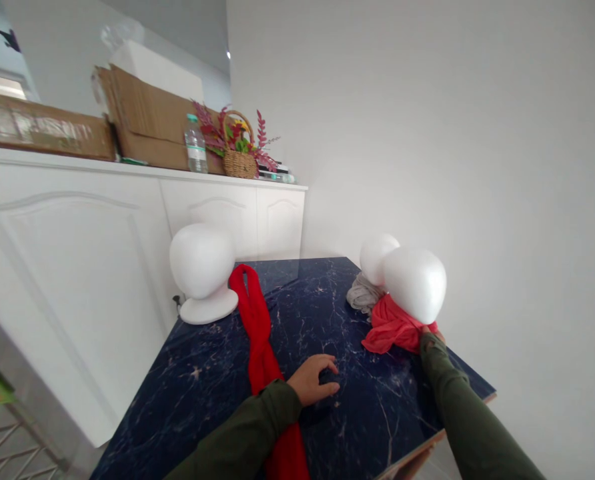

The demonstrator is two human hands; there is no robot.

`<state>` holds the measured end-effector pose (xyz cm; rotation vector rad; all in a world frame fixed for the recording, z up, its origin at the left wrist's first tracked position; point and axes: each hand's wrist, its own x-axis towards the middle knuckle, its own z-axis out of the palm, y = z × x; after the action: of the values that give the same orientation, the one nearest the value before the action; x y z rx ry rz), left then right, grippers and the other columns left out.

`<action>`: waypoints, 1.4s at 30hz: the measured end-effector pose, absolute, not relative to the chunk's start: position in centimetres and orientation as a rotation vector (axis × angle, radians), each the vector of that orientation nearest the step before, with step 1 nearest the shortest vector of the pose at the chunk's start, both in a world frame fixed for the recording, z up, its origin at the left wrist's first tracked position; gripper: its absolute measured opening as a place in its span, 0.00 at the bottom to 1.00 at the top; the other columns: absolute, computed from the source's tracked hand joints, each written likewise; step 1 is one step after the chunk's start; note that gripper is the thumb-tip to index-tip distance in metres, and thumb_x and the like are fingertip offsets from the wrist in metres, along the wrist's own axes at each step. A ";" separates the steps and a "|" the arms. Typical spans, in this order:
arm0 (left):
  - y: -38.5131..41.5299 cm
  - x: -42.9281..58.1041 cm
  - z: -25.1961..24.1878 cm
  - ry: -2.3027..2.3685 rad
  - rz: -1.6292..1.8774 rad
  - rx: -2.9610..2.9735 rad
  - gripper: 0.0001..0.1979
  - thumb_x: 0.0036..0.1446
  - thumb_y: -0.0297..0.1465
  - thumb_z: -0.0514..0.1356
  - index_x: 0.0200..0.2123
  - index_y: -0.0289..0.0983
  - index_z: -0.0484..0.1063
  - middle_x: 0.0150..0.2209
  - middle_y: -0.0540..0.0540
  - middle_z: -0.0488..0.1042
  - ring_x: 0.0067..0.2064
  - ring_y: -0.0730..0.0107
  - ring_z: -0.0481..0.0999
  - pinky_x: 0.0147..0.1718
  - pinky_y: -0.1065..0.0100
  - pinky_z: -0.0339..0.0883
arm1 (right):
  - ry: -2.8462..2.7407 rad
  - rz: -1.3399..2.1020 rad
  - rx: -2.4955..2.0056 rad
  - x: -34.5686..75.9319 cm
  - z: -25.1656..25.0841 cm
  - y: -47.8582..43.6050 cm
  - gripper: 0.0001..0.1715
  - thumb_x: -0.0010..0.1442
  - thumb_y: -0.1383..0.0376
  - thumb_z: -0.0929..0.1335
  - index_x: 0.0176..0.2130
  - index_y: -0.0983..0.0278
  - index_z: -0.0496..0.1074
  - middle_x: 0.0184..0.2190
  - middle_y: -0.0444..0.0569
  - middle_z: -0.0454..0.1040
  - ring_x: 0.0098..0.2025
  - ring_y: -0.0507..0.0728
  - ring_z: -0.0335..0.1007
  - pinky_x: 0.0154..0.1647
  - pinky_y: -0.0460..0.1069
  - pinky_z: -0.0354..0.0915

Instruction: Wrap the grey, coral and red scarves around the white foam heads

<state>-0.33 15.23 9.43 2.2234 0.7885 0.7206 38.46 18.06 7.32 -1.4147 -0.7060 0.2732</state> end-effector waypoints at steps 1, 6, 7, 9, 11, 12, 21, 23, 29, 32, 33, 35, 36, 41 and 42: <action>15.2 -0.3 9.4 0.790 0.718 2.223 0.15 0.43 0.34 0.60 0.37 0.37 0.69 0.49 0.43 0.65 0.51 0.64 0.63 0.51 0.65 0.53 | -0.716 0.228 -1.467 38.3 7.4 18.2 0.22 0.41 0.58 0.65 0.35 0.69 0.69 0.29 0.51 0.69 0.40 0.63 0.63 0.45 0.55 0.58; 15.3 -0.4 9.3 0.794 0.724 2.222 0.14 0.44 0.34 0.59 0.38 0.38 0.69 0.49 0.43 0.65 0.51 0.65 0.63 0.51 0.65 0.53 | -0.628 0.071 -1.753 38.1 7.8 19.1 0.21 0.40 0.59 0.64 0.31 0.72 0.70 0.26 0.58 0.67 0.38 0.71 0.62 0.42 0.61 0.56; 15.4 -0.4 9.3 0.792 0.726 2.226 0.14 0.44 0.34 0.59 0.38 0.38 0.69 0.49 0.44 0.65 0.51 0.65 0.63 0.51 0.65 0.53 | -0.604 0.047 -1.798 38.1 7.9 19.2 0.22 0.39 0.59 0.64 0.31 0.73 0.70 0.26 0.59 0.67 0.39 0.72 0.62 0.42 0.62 0.55; 15.4 -0.4 9.1 0.789 0.728 2.236 0.14 0.44 0.34 0.59 0.38 0.38 0.69 0.48 0.44 0.66 0.50 0.64 0.63 0.51 0.65 0.53 | -0.564 -0.017 -1.855 37.9 8.2 19.1 0.26 0.38 0.59 0.65 0.36 0.74 0.70 0.30 0.62 0.68 0.41 0.73 0.60 0.44 0.62 0.54; 15.3 -0.4 8.9 0.787 0.734 2.240 0.14 0.44 0.34 0.59 0.37 0.38 0.69 0.48 0.44 0.66 0.50 0.64 0.63 0.50 0.64 0.54 | -0.521 -0.107 -1.874 37.5 8.4 18.6 0.36 0.37 0.59 0.65 0.46 0.76 0.65 0.40 0.64 0.65 0.47 0.72 0.55 0.49 0.61 0.50; 15.3 -0.3 8.8 0.784 0.743 2.243 0.14 0.44 0.34 0.59 0.37 0.38 0.69 0.48 0.44 0.66 0.50 0.65 0.64 0.50 0.65 0.54 | -0.501 -0.151 -1.874 37.3 8.4 18.2 0.41 0.38 0.59 0.65 0.50 0.77 0.61 0.44 0.65 0.62 0.50 0.71 0.52 0.51 0.60 0.47; 18.1 -3.3 12.1 1.405 1.049 2.434 0.12 0.49 0.31 0.53 0.38 0.34 0.66 0.46 0.40 0.67 0.50 0.61 0.63 0.50 0.62 0.54 | -0.566 -0.220 -1.777 35.5 7.2 12.7 0.40 0.45 0.53 0.59 0.51 0.77 0.59 0.47 0.62 0.61 0.51 0.67 0.54 0.52 0.57 0.51; 19.2 -5.3 12.8 1.779 0.940 2.324 0.18 0.47 0.31 0.55 0.43 0.31 0.63 0.49 0.33 0.63 0.50 0.51 0.61 0.48 0.54 0.54 | -0.650 -0.241 -1.749 34.5 7.1 11.9 0.39 0.43 0.51 0.60 0.48 0.76 0.63 0.43 0.62 0.64 0.48 0.68 0.57 0.50 0.58 0.53; 20.4 -8.1 11.8 1.896 0.656 2.136 0.16 0.45 0.19 0.48 0.39 0.26 0.66 0.40 0.28 0.68 0.45 0.48 0.67 0.41 0.50 0.59 | -0.879 0.100 -1.448 27.4 7.1 11.9 0.32 0.39 0.49 0.65 0.39 0.69 0.66 0.32 0.56 0.68 0.33 0.63 0.65 0.37 0.56 0.62; 19.0 -5.8 11.3 1.557 0.720 2.284 0.19 0.46 0.19 0.48 0.43 0.32 0.65 0.43 0.39 0.70 0.47 0.63 0.67 0.49 0.64 0.57 | -0.886 0.802 -1.316 21.6 7.1 13.1 0.29 0.34 0.49 0.70 0.33 0.65 0.65 0.26 0.50 0.67 0.27 0.59 0.65 0.29 0.53 0.63; 18.0 -4.7 11.2 1.452 0.738 2.323 0.20 0.46 0.20 0.48 0.44 0.34 0.65 0.45 0.43 0.69 0.48 0.67 0.67 0.50 0.68 0.56 | -0.853 1.067 -1.285 19.6 7.1 13.5 0.29 0.34 0.49 0.70 0.33 0.64 0.65 0.26 0.50 0.67 0.27 0.59 0.66 0.28 0.53 0.63; 15.7 -2.5 11.1 1.190 0.743 2.416 0.21 0.45 0.22 0.50 0.44 0.37 0.65 0.45 0.48 0.70 0.47 0.70 0.67 0.49 0.72 0.56 | -0.782 1.568 -1.141 15.9 7.3 14.2 0.31 0.38 0.44 0.69 0.34 0.64 0.65 0.27 0.50 0.68 0.30 0.59 0.67 0.29 0.53 0.63; 14.5 -1.7 11.1 1.039 0.738 2.462 0.20 0.44 0.23 0.52 0.44 0.38 0.66 0.44 0.48 0.70 0.46 0.70 0.68 0.48 0.72 0.57 | -0.776 1.755 -1.036 14.4 7.4 14.5 0.32 0.41 0.42 0.67 0.34 0.65 0.66 0.27 0.50 0.68 0.31 0.59 0.67 0.30 0.53 0.63; 12.3 -2.9 11.0 0.645 0.825 2.582 0.18 0.45 0.32 0.55 0.42 0.37 0.66 0.39 0.45 0.71 0.41 0.65 0.68 0.45 0.66 0.60 | -0.748 2.046 -0.710 11.2 7.0 14.6 0.27 0.43 0.50 0.71 0.34 0.68 0.69 0.24 0.46 0.69 0.27 0.53 0.66 0.30 0.46 0.63; 13.1 -4.4 11.0 0.752 0.875 2.561 0.16 0.45 0.33 0.55 0.40 0.38 0.67 0.38 0.46 0.71 0.41 0.66 0.68 0.45 0.67 0.59 | -0.720 2.029 -0.695 11.4 6.8 14.6 0.25 0.40 0.53 0.74 0.34 0.67 0.69 0.22 0.43 0.68 0.25 0.50 0.65 0.28 0.43 0.62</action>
<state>-4.40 13.06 11.04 2.5614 0.7519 0.8752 11.35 14.61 6.78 -0.6950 -0.7204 2.0294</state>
